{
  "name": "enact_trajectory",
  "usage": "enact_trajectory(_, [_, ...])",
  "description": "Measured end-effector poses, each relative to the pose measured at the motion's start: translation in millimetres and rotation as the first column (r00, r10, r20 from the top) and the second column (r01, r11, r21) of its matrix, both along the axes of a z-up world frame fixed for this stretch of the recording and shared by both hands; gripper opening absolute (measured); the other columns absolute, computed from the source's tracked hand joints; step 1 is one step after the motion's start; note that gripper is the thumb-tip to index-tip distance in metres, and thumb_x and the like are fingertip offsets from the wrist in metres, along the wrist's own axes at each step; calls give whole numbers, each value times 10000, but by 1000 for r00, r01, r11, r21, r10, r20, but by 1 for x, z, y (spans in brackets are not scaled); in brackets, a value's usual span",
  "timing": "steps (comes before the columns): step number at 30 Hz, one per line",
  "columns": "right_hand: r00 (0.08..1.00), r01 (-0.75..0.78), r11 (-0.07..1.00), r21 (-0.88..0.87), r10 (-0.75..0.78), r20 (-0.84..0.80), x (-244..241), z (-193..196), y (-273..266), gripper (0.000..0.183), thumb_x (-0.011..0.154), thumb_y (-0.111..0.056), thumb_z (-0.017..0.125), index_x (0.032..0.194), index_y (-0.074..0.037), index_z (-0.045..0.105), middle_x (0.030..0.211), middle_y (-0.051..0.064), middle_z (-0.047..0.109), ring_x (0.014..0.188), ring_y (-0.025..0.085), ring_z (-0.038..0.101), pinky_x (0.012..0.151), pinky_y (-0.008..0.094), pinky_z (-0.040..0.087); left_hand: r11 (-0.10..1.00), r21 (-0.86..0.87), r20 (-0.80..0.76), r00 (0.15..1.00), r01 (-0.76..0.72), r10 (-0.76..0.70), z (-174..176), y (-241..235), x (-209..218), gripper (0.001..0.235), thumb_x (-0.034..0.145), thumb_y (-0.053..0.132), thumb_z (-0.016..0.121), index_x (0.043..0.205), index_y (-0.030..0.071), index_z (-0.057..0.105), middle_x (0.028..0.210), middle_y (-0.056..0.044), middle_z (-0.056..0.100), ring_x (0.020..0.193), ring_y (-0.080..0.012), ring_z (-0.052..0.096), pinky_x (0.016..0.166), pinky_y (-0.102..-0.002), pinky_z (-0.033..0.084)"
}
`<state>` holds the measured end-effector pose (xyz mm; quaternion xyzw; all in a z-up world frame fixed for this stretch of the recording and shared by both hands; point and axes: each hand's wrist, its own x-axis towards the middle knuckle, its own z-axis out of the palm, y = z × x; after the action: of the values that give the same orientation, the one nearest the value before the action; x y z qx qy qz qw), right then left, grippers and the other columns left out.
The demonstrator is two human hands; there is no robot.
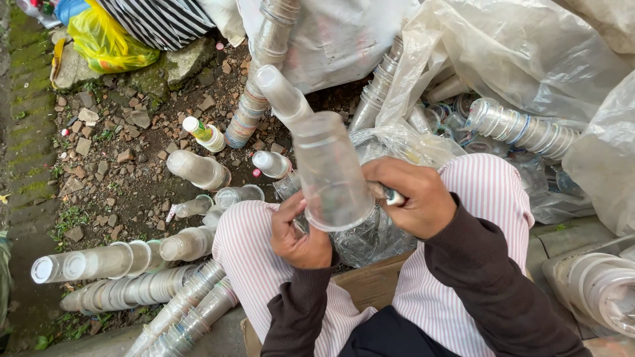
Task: The person sits on the ground and uses a utility knife to cut the rims off clear plastic cups. They hold each cup with one hand and carefully slice around the top edge, then place the cut pieces aside.
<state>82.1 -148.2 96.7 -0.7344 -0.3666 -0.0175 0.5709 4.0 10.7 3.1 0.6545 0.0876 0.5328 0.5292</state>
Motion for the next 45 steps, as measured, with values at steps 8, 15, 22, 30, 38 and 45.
enact_trajectory(8, [980, 73, 993, 90, -55, -191, -3, -34, 6, 115, 868, 4, 725, 874, -74, 641, 877, 126, 728, 820, 261, 694, 816, 430, 550, 996, -94, -235, 972, -3, -19, 8, 0, 0, 295, 823, 28, 832, 948, 22, 565, 874, -158, 746, 797, -189, 729, 776, -315, 564])
enact_trajectory(15, [899, 270, 948, 170, -185, -397, 7, -53, 3, 138, 891, -73, 793, 961, -62, 674, 755, 46, 633, 575, 75, 520, 550, 227, 471, 939, 339, -212, 977, 65, 9, 35, -9, 1, 291, 871, 156, 766, 1119, 62, 646, 1008, -119, 691, 970, -313, 640, 941, -469, 514])
enact_trajectory(22, [774, 258, 918, 300, -11, -633, 11, -63, -5, 154, 893, 18, 712, 1020, 41, 629, 711, 134, 639, 382, 69, 465, 364, 218, 425, 736, 675, -241, 931, -42, 274, 27, -1, 0, 100, 915, 403, 756, 872, 314, 750, 1348, 6, 618, 1326, -285, 454, 1088, -436, 270])
enact_trajectory(30, [700, 167, 879, 446, 214, -682, 5, -74, -18, 444, 900, -18, 609, 1205, -138, 310, 1004, 88, 466, 704, 116, 513, 536, 231, 475, 907, 400, -346, 938, 129, 19, 18, -8, 1, 142, 964, 256, 716, 839, 192, 738, 818, 54, 760, 785, -174, 719, 1017, -393, 352])
enact_trajectory(38, [934, 59, 998, 2, -55, -354, -22, -68, 4, 313, 933, -152, 719, 1173, 12, 604, 1005, 151, 663, 861, 230, 670, 750, 362, 583, 930, 366, -375, 912, -16, 164, 5, -6, 6, 50, 904, 220, 776, 894, 177, 752, 781, 28, 755, 734, -197, 716, 928, -370, 425])
enact_trajectory(45, [987, 157, 983, -96, -158, -8, -34, -76, 25, 218, 936, -189, 733, 1075, -32, 672, 982, 105, 686, 879, 290, 716, 815, 366, 567, 939, 330, -400, 887, -95, 230, -1, -5, 10, 50, 915, 186, 746, 877, 160, 729, 677, -5, 721, 646, -213, 699, 863, -302, 479])
